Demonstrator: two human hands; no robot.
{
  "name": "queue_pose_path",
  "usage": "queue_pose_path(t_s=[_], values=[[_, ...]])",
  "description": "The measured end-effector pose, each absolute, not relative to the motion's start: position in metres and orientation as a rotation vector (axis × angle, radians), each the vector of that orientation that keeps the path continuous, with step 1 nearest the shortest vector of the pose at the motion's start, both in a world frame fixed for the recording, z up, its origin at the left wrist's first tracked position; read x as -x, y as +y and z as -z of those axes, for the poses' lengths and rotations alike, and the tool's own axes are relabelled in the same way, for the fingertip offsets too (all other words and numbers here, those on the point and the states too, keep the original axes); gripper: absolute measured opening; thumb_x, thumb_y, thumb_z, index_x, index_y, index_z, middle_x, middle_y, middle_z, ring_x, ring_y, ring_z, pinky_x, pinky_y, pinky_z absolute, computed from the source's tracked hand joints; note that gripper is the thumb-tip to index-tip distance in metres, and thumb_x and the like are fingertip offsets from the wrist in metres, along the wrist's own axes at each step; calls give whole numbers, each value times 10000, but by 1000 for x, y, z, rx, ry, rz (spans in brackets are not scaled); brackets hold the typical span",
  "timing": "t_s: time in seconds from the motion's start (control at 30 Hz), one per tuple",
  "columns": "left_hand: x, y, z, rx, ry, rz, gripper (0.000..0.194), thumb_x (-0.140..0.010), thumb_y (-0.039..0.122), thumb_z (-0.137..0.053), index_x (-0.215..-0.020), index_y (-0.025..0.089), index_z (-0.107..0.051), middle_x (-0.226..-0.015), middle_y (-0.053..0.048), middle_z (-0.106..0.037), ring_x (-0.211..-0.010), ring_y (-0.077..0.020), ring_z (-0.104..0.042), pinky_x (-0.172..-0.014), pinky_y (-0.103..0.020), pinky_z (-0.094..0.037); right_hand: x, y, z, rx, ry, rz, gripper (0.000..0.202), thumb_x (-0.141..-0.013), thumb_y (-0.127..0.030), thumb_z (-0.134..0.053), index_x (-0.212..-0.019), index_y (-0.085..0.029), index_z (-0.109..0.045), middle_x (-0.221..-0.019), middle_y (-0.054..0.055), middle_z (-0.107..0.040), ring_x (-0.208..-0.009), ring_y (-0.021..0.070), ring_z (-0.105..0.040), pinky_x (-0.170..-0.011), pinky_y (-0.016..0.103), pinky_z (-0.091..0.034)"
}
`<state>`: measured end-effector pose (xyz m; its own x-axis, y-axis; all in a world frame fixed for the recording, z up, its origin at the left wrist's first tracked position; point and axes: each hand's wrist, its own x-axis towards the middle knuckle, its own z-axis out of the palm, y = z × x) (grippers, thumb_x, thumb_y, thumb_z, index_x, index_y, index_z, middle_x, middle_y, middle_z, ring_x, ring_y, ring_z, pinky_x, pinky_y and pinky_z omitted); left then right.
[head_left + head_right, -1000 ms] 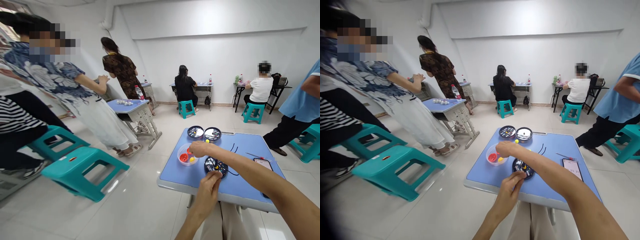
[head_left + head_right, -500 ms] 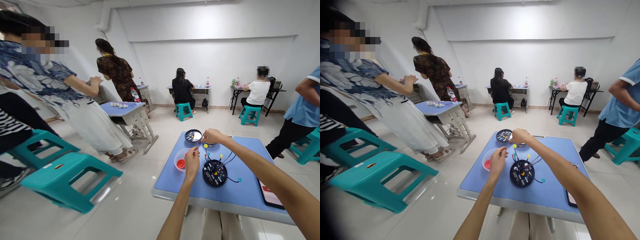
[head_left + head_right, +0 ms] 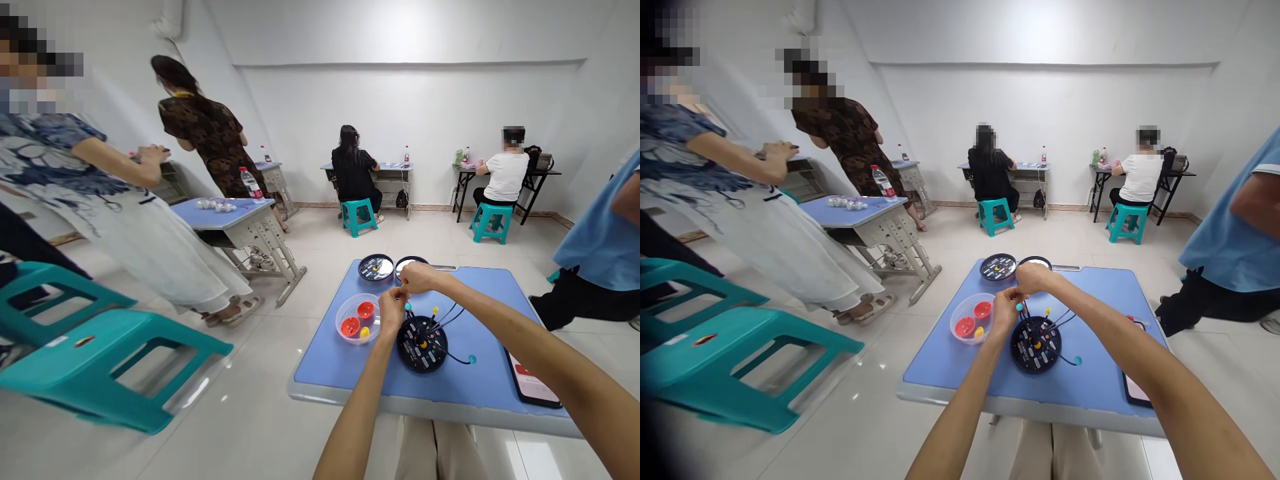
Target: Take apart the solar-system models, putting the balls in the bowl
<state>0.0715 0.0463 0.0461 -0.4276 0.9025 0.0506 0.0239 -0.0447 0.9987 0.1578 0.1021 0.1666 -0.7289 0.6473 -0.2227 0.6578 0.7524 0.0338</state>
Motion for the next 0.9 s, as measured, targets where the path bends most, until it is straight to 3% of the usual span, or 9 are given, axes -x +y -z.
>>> queue_pose_path(t_s=[0.37,0.6,0.7,0.8,0.9], values=[[-75,48,-38,-1024,1493,-1658,200,-679,320,-611,-631,136,-673,-548,-3,-592,-386,-69,-472,-415,-199,-374,-166,106,-163,-626,2977,74,241,-737,-114,-631,-957,-141,-726,-993,112,-711,-905,199,-623,-668,235,-368],[-77,41,-46,-1051,1546,-1620,185,-721,303,-610,-727,130,-674,-616,-15,-635,-373,-79,-512,-399,-198,-371,-160,104,-173,-857,2988,250,272,-798,-111,-525,-1000,-152,-703,-876,67,-708,-755,148,-589,-609,221,-335],[-74,33,-50,-1070,1578,-1613,185,-754,283,-592,-799,126,-681,-531,6,-590,-378,-101,-523,-416,-207,-367,-150,95,-181,-863,3006,418,281,-799,-90,-522,-1013,-134,-698,-828,46,-704,-710,129,-573,-603,210,-346],[-68,15,-52,-1103,1618,-1596,272,-818,306,-550,-958,114,-682,-463,25,-560,-381,-110,-508,-450,-219,-382,-138,88,-185,-812,3025,567,225,-789,-92,-528,-901,-130,-720,-761,26,-689,-673,117,-556,-597,208,-356],[-59,-10,-54,-1096,1713,-1632,362,-867,358,-514,-1094,114,-658,-573,-13,-645,-422,-116,-543,-507,-244,-437,-127,86,-184,-776,2996,764,193,-783,-114,-542,-836,-134,-726,-724,12,-675,-663,111,-560,-597,202,-376]])
